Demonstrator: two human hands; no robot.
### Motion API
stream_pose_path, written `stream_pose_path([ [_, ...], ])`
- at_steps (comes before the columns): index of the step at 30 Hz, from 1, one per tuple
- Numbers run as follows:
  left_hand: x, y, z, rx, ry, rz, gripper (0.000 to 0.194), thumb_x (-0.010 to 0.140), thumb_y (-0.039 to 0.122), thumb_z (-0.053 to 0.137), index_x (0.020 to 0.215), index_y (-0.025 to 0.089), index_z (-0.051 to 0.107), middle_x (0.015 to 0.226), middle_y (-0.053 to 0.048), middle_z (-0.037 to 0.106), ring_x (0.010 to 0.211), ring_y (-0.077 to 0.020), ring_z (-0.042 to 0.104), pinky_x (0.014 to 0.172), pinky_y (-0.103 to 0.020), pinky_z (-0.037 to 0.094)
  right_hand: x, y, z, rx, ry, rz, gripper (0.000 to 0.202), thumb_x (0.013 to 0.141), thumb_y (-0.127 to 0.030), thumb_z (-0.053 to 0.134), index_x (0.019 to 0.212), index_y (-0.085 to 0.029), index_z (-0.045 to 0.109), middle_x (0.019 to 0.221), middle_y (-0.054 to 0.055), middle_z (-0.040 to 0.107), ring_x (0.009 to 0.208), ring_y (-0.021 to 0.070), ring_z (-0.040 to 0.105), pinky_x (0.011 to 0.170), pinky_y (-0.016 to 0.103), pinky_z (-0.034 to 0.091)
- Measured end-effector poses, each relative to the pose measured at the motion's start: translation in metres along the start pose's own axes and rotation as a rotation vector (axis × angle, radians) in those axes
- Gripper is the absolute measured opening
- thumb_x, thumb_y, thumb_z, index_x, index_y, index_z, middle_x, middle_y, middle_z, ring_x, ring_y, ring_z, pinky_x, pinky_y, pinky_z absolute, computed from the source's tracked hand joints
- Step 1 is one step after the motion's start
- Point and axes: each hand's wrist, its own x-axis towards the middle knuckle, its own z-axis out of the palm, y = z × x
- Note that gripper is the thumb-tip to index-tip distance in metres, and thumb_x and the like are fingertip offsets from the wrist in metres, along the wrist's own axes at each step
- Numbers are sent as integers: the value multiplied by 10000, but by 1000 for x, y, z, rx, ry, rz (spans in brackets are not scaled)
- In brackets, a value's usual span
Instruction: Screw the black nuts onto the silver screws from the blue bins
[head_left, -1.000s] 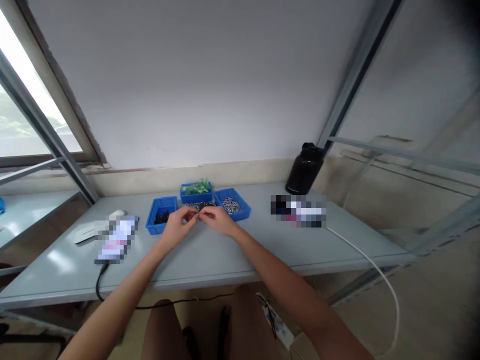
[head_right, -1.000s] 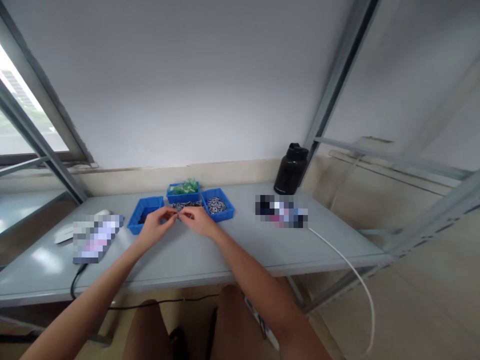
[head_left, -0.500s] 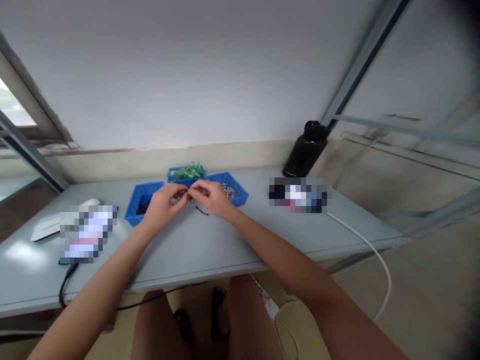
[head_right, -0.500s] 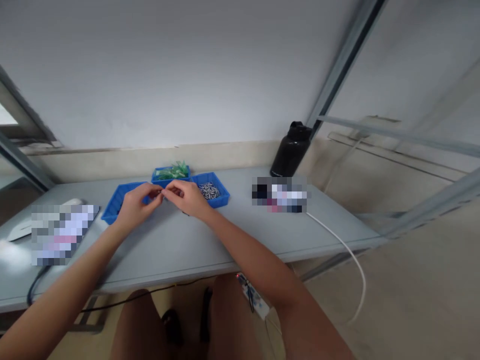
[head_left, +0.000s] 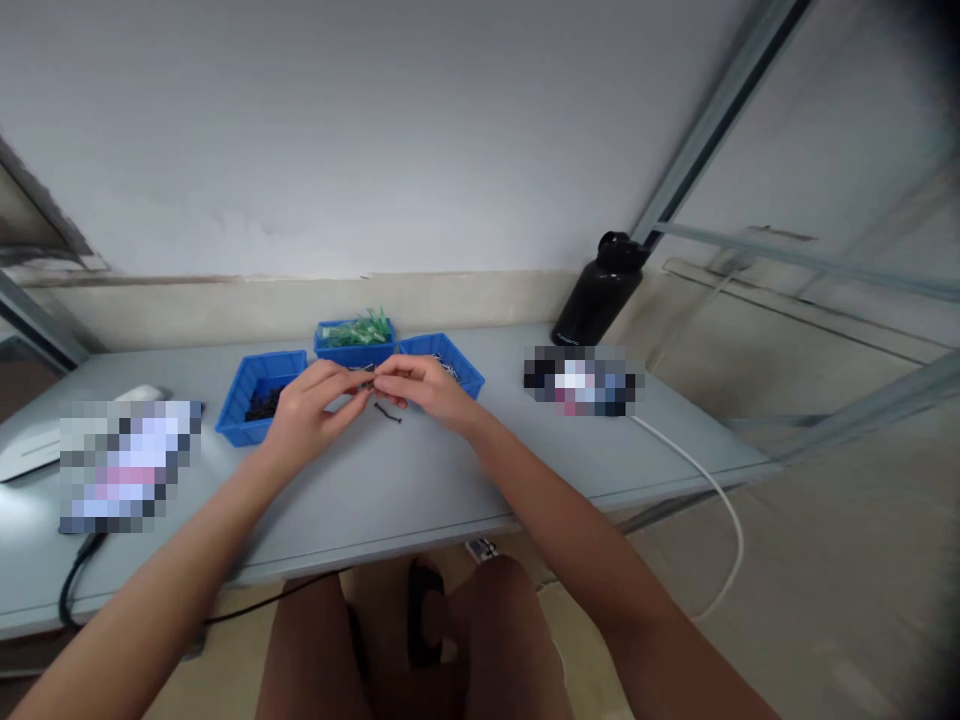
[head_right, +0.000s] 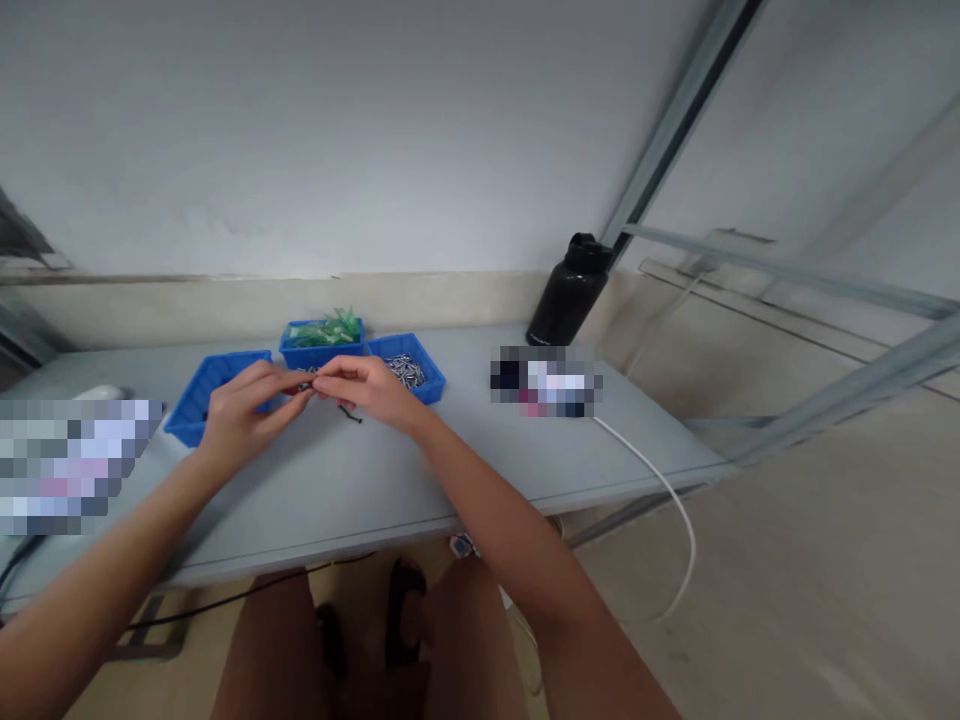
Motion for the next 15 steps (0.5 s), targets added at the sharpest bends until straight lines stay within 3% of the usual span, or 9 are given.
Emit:
stream_pose_path([
  [8, 0, 7, -7, -14, -4, 128, 99, 883, 252, 588, 883, 194, 668, 738, -25, 677, 670, -131, 606, 625, -271, 517, -5, -11, -1, 7, -134, 24, 255, 848, -438, 643, 892, -187, 653, 749, 1, 613, 635, 97, 524, 557, 222, 426],
  [10, 0, 8, -9, -26, -24, 120, 88, 876, 249, 581, 851, 197, 647, 727, -21, 669, 668, -134, 601, 629, -280, 514, -7, -14, 1, -51, -55, -46, 252, 852, -438, 637, 901, -192, 655, 766, 5, 621, 670, 105, 543, 585, 228, 443],
  [13, 2, 8, -11, -42, -84, 86, 102, 874, 251, 562, 817, 193, 624, 716, -22, 655, 662, -133, 589, 630, -279, 506, -9, -18, 6, -164, 189, -197, 248, 904, -425, 558, 929, -198, 654, 817, 19, 634, 742, 118, 569, 657, 244, 469],
  [15, 3, 6, -10, -53, -133, 70, 115, 876, 253, 549, 810, 189, 617, 706, -21, 643, 655, -129, 579, 625, -269, 499, -11, -19, 8, -266, 254, -271, 236, 922, -395, 528, 940, -197, 656, 852, 27, 641, 767, 125, 574, 685, 256, 473],
])
